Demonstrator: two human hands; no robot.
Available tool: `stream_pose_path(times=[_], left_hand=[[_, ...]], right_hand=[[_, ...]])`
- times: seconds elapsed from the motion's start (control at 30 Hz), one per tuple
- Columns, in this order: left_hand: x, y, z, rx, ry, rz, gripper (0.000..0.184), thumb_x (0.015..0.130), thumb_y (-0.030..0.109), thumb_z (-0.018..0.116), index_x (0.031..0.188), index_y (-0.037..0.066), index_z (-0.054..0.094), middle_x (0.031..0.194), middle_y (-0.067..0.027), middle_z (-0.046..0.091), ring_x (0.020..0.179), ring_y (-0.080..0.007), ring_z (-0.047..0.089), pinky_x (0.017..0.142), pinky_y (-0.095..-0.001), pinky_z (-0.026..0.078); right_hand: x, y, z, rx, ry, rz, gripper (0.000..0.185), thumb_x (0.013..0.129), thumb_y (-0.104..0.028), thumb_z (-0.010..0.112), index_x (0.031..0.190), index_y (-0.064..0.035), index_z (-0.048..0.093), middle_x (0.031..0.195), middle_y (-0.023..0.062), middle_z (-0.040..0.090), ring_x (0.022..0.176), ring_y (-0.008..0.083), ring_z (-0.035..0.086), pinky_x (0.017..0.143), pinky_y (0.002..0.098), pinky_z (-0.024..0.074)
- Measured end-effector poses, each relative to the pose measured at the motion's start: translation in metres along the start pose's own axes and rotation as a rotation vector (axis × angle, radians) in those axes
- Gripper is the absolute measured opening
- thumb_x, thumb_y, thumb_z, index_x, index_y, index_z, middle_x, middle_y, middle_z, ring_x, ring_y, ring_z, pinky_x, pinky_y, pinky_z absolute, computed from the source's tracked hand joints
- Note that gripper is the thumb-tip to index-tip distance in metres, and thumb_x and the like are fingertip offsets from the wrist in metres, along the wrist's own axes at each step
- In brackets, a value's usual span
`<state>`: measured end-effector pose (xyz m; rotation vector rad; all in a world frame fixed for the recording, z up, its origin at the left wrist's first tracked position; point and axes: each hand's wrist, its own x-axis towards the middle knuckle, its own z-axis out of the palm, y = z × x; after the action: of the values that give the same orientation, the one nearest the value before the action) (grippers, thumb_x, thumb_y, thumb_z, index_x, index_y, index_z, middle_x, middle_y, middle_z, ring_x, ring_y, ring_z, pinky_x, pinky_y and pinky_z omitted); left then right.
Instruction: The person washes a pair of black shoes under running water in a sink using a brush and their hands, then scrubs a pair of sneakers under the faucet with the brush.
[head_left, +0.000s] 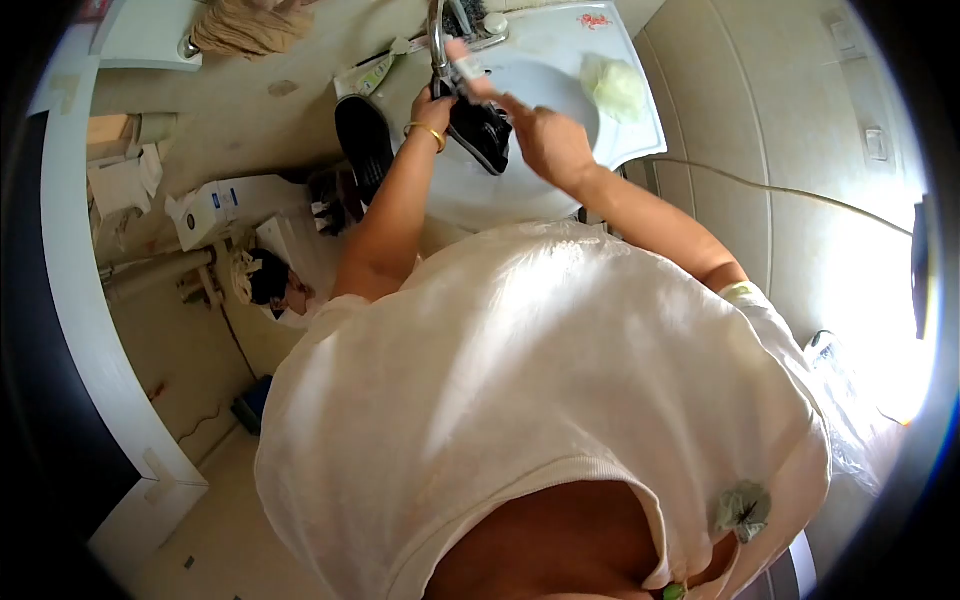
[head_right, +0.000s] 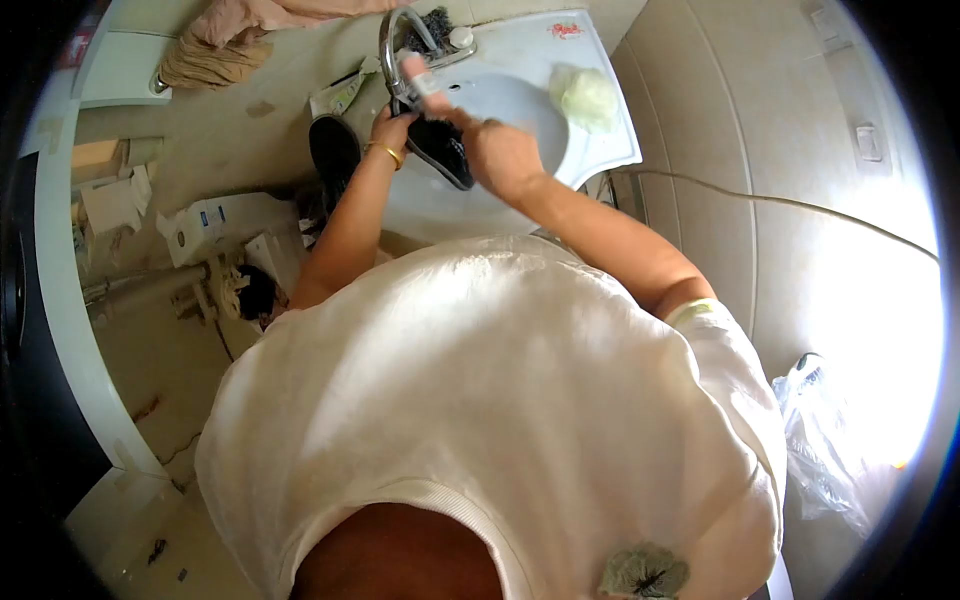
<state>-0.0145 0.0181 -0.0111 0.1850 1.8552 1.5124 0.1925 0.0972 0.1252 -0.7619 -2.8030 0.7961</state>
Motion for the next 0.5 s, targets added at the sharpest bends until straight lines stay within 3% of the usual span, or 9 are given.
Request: stream_pose_path(times=[0.03,0.07,0.17,0.2,0.3,0.33,0.5], left_hand=[[-0.010,0.007,0.001,-0.109,0.042,-0.060,0.035,0.073,0.003,0.059,0.108,0.004,0.056,0.094,-0.0117,0.061,0.078,-0.0221,0.060,0.068,-0.0336,0.049],[-0.019,0.014,0.002,-0.261,0.020,-0.070,0.036,0.074,0.000,0.058,0.109,0.006,0.054,0.094,-0.0144,0.060,0.077,-0.0259,0.061,0.065,-0.0389,0.052],[-0.034,0.027,-0.004,-0.241,0.002,-0.208,0.037,0.074,-0.003,0.052,0.110,0.006,0.051,0.095,-0.0152,0.058,0.080,-0.0280,0.061,0.063,-0.0433,0.054],[-0.033,0.020,-0.008,-0.349,-0.005,-0.221,0.040,0.072,-0.007,0.048,0.109,0.006,0.051,0.097,-0.0139,0.057,0.088,-0.0299,0.059,0.071,-0.0456,0.053],[-0.012,-0.017,-0.027,-0.788,-0.287,-0.220,0.034,0.076,0.001,0.049,0.110,0.002,0.051,0.109,-0.0161,0.057,0.104,-0.0331,0.053,0.090,-0.0495,0.043],[-0.014,-0.019,-0.029,-0.818,-0.328,-0.194,0.032,0.075,0.004,0.049,0.107,-0.001,0.052,0.111,-0.0169,0.056,0.105,-0.0338,0.052,0.095,-0.0494,0.039],[-0.028,-0.029,-0.026,-0.811,-0.259,-0.217,0.039,0.076,0.006,0.047,0.114,-0.002,0.049,0.113,-0.0179,0.055,0.110,-0.0348,0.049,0.096,-0.0503,0.038]], right_hand=[[-0.009,-0.005,-0.002,-0.011,-0.009,-0.048,0.036,0.087,-0.014,0.046,0.122,-0.0207,0.048,0.075,0.0176,0.061,0.068,0.0362,0.059,0.060,0.0439,0.0479],[-0.012,-0.006,0.002,0.033,0.002,-0.072,0.036,0.087,-0.014,0.046,0.122,-0.0204,0.049,0.078,0.0173,0.062,0.069,0.0366,0.059,0.061,0.0442,0.0477],[0.006,0.005,0.012,0.130,0.025,0.008,0.035,0.088,-0.015,0.045,0.122,-0.0200,0.049,0.080,0.0175,0.062,0.071,0.0369,0.059,0.061,0.0442,0.0474],[0.009,0.007,0.015,0.126,-0.054,0.110,0.033,0.089,-0.017,0.043,0.121,-0.0196,0.049,0.079,0.0185,0.062,0.072,0.0382,0.058,0.062,0.0444,0.0469],[-0.003,0.031,0.030,0.100,-0.107,0.095,0.033,0.090,-0.017,0.041,0.122,-0.0219,0.049,0.078,0.0196,0.061,0.073,0.0388,0.058,0.062,0.0446,0.0464],[-0.010,0.038,0.034,0.090,-0.150,0.126,0.034,0.090,-0.015,0.041,0.122,-0.0228,0.049,0.079,0.0191,0.061,0.073,0.0384,0.058,0.062,0.0442,0.0464],[-0.006,0.028,0.037,0.121,-0.092,0.079,0.036,0.088,-0.012,0.043,0.122,-0.0208,0.047,0.083,0.0182,0.062,0.074,0.0374,0.059,0.062,0.0450,0.0472]])
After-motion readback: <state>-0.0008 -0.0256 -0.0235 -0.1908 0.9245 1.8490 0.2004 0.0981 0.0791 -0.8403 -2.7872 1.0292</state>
